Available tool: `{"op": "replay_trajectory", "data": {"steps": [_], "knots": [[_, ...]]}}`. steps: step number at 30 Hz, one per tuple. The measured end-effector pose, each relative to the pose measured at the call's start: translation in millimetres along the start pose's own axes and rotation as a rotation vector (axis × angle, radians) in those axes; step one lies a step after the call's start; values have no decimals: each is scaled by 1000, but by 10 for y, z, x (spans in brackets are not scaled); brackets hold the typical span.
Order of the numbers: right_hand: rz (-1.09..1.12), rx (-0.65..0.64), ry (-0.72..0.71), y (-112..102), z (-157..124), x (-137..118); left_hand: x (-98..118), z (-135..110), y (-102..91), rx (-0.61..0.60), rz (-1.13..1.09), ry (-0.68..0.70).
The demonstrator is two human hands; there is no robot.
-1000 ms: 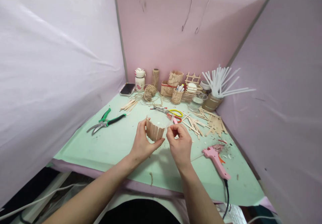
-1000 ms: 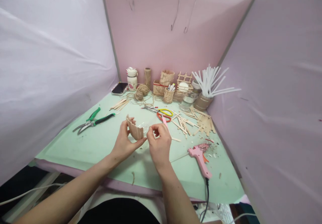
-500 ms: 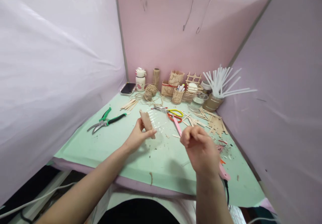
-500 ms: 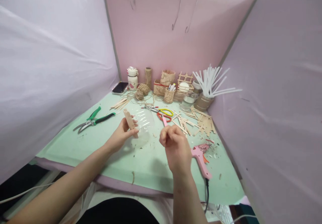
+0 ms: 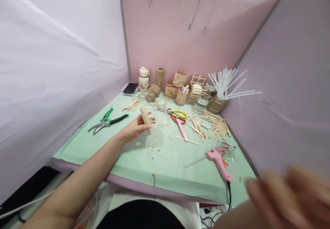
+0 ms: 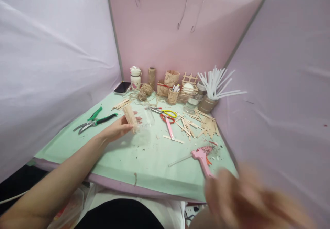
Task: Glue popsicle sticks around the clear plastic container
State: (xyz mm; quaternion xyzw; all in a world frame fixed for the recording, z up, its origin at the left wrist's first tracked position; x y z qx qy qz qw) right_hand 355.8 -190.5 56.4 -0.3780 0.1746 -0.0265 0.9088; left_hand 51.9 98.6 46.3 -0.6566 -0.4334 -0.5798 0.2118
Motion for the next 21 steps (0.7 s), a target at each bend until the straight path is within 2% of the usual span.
{"op": "replay_trajectory", "data": {"steps": [1,3,4,5,7,10,13,16,18,21], "knots": [[129,-69,-35,176,215,-206,40,10,-4,-19,13,9],[528,-278,-85,559,551,-642,121,30,-12,-48,20,33],[755,-408,-79,749,649,-854,156,40,-16,-58,12,44],[874,-488,-31,922,710,-1030,184,49,-20,-65,-1,53],[866,-567,64,1233,741,-1290,215,62,-24,-78,-36,62],[806,-638,49,1592,692,-1573,197,72,-11,-91,-73,61],[792,-664,-58,1765,680,-1771,148,88,7,-83,-77,71],[745,-673,-104,1786,708,-1822,203,124,-34,-49,-58,147],[673,-658,-99,1764,725,-1760,380,135,-130,1,-33,241],[540,-646,-74,1743,729,-1614,882,45,-365,120,-22,444]]}}
Point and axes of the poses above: each hand's wrist, its own z-axis towards the middle knuckle, its own y-axis out of the palm, x = y × z, the point moved 3 cm from there along z, towards the middle knuckle, and after that the axes turned 11 degrees about -y, right-handed, at the moved point
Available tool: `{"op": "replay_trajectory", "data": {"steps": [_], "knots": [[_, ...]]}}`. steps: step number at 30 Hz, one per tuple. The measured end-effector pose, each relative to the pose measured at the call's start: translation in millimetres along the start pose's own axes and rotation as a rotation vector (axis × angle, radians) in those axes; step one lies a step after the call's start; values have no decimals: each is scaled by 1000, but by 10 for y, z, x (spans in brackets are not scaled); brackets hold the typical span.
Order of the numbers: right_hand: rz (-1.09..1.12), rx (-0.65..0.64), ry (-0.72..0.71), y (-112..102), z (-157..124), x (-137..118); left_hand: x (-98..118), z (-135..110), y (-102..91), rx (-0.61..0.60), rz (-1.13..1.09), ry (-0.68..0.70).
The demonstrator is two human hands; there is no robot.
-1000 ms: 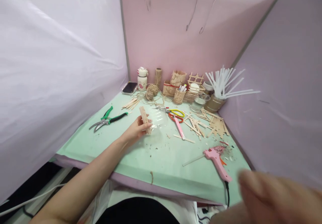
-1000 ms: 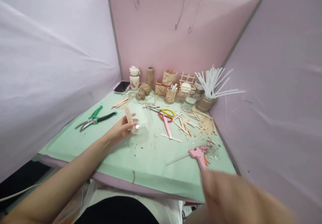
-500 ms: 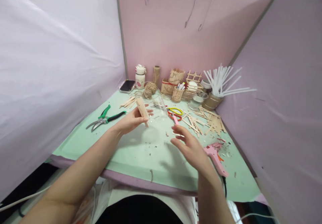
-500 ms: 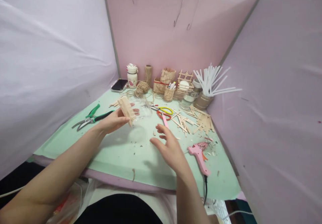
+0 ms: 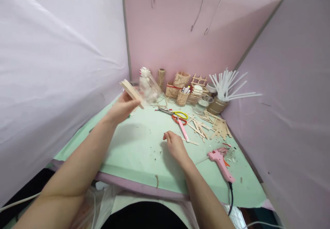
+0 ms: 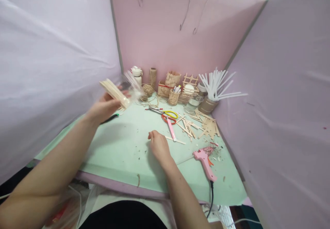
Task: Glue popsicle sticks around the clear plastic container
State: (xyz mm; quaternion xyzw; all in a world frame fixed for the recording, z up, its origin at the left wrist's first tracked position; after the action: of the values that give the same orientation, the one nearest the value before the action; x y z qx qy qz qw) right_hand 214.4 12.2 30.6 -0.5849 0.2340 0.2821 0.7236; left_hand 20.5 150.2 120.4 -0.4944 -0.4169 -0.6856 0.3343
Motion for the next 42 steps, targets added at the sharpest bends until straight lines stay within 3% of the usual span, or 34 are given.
{"op": "replay_trajectory", "data": {"steps": [4,7,10,13,15,19,22,26,29,32,34,36,40,42], "knots": [[-121,6,74,-33,-47,75,834,36,-266,164,-34,355],[-171,16,90,-36,-80,43,1066,-26,-285,222,-73,437],[-204,17,42,-75,-113,7,795,-22,-131,73,-7,396],[-229,59,-52,-194,-138,1,198,66,29,-13,154,129],[-205,86,-102,-301,-154,11,-198,112,133,-135,281,-73],[-163,74,-104,-473,-226,20,-690,119,227,-297,396,-250],[-194,89,-61,-553,-318,-18,-881,89,208,-388,412,-328],[-227,4,-86,-738,-371,-15,-1041,77,148,-440,474,-362],[-329,59,21,-1126,-294,237,-1097,79,137,-476,535,-381],[-440,114,207,-1566,-132,673,-1023,81,137,-486,562,-324],[-483,60,331,-1739,2,967,-919,97,110,-418,535,-265],[-494,-32,415,-1770,142,1193,-812,136,44,-267,464,-197],[-497,-155,492,-1557,389,1398,-693,211,-174,221,303,-33],[-502,-165,502,-1431,477,1423,-699,223,-238,327,240,-29]]}}
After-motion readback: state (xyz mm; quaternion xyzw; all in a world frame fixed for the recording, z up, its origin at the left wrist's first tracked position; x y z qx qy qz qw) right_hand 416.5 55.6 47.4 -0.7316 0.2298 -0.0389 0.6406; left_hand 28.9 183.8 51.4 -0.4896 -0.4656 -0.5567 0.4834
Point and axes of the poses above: each hand's wrist, its own z-axis towards the middle knuckle, its own y-axis out of the palm, x = y × z, the point moved 3 cm from there along z, towards the middle knuckle, and after that the axes turned 11 degrees about -y, right-handed, at the moved point
